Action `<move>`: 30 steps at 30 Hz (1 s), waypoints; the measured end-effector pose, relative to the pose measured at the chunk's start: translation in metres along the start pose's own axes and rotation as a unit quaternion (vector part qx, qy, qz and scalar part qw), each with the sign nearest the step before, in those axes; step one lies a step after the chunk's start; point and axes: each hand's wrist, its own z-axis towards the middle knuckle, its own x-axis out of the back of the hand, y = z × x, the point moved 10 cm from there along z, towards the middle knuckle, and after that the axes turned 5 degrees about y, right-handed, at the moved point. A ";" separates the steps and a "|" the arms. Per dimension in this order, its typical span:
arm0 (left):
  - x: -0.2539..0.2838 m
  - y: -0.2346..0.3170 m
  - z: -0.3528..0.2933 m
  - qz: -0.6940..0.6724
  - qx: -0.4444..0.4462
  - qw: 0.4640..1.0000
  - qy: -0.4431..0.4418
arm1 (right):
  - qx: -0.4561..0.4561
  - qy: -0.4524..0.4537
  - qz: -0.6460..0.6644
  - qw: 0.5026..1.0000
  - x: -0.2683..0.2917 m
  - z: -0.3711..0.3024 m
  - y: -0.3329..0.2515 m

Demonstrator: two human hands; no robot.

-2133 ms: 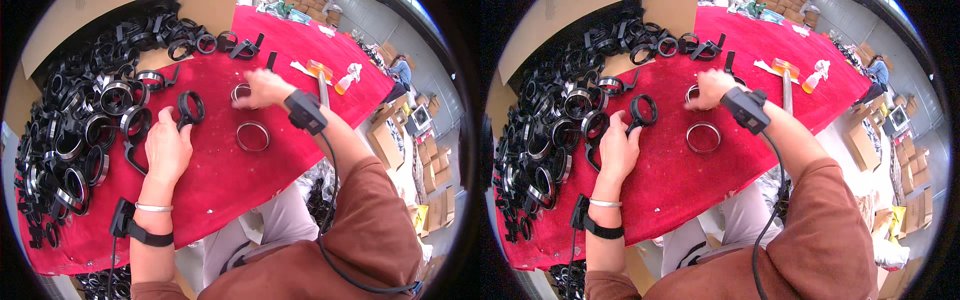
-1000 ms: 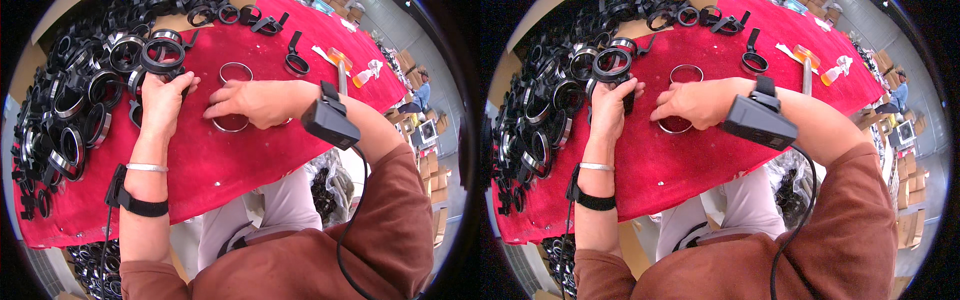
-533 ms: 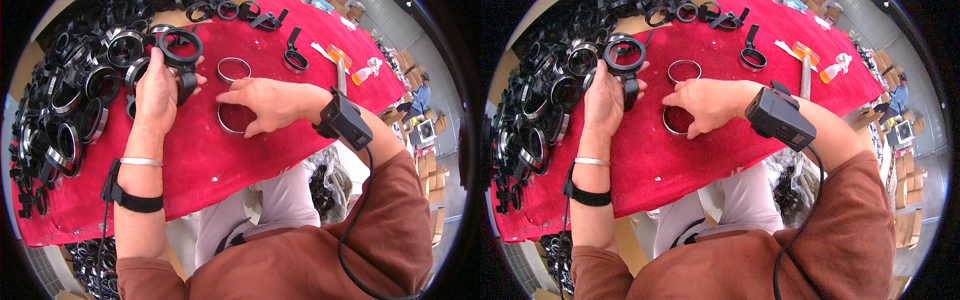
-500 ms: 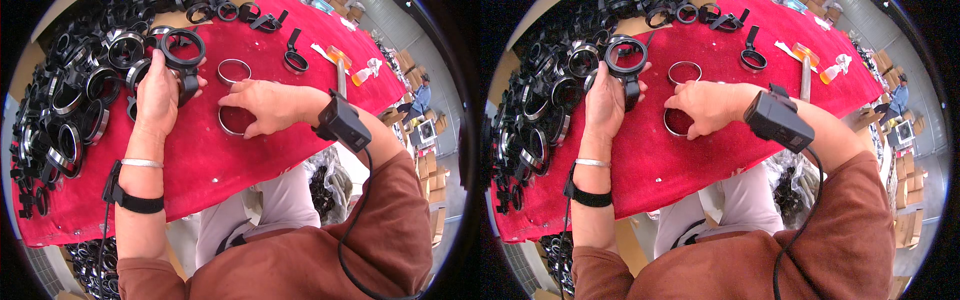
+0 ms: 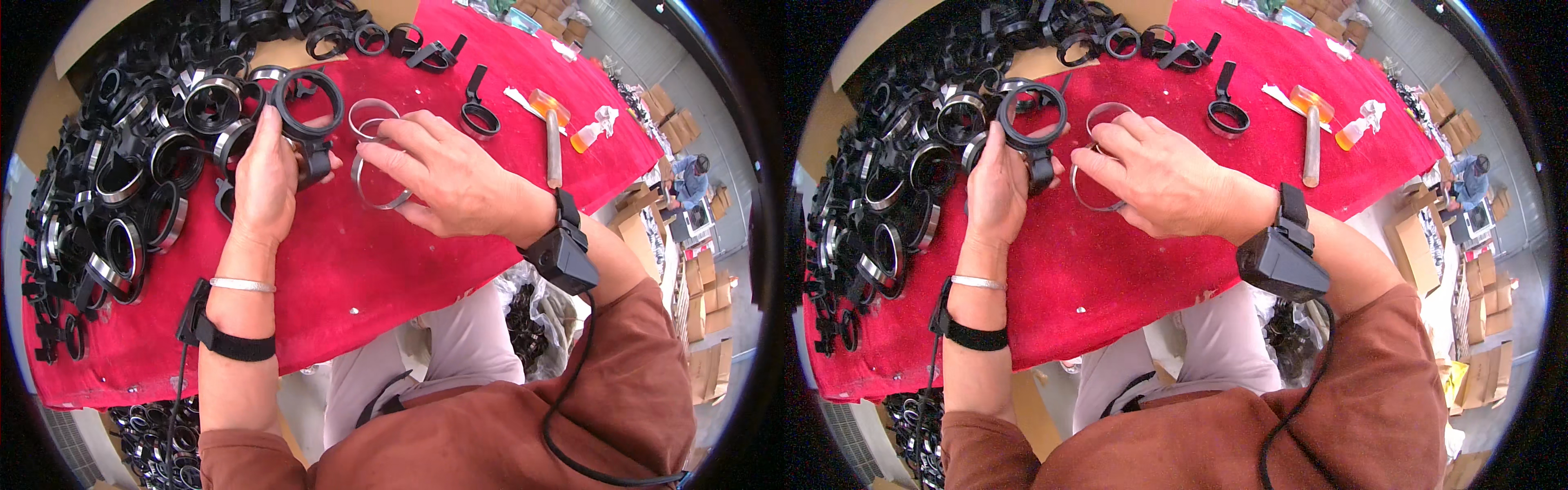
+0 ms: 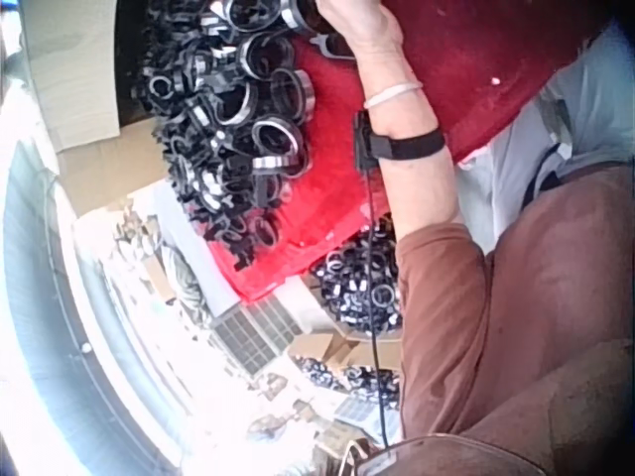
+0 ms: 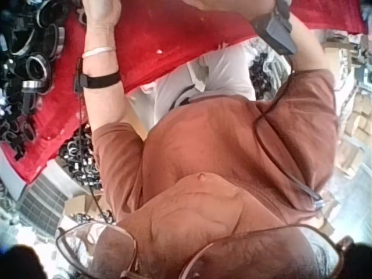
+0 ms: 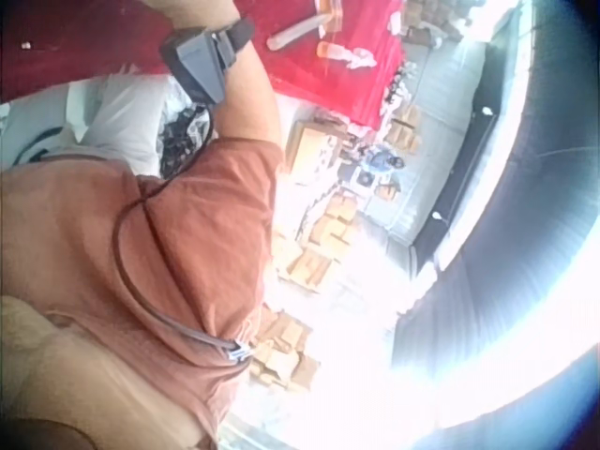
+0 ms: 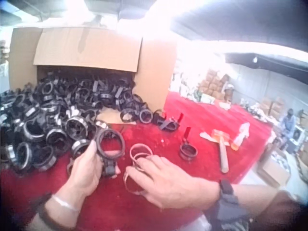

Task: The person is manualy assembling metal rings onto black plastic circular components at a workstation.

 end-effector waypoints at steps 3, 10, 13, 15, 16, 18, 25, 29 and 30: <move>-0.013 0.001 -0.005 0.001 -0.001 0.999 -0.053 | -0.054 0.048 0.066 0.995 0.016 0.006 0.015; -0.023 -0.001 -0.013 -0.004 0.025 0.996 -0.087 | -0.076 0.078 0.140 0.984 0.023 0.039 0.042; -0.020 -0.006 -0.013 -0.001 0.052 0.995 -0.087 | -0.045 0.053 0.147 0.987 0.016 0.046 0.036; -0.020 -0.005 -0.013 0.008 0.051 0.995 -0.086 | -0.040 0.047 0.150 0.987 0.012 0.049 0.034; -0.020 -0.005 -0.013 0.018 0.050 0.995 -0.086 | -0.040 0.047 0.150 0.987 0.011 0.050 0.035; -0.020 -0.006 -0.013 0.013 0.049 0.995 -0.080 | -0.041 0.050 0.131 0.989 0.010 0.049 0.036; -0.017 0.008 -0.017 0.152 -0.041 0.987 -0.014 | -0.112 0.117 0.222 0.961 0.011 0.046 0.057; -0.019 0.015 -0.019 0.148 -0.068 0.987 -0.007 | -0.370 0.105 0.245 0.890 -0.026 0.040 0.109; -0.016 0.012 -0.019 0.140 -0.056 0.988 -0.003 | -0.341 0.091 0.205 0.913 -0.034 0.046 0.103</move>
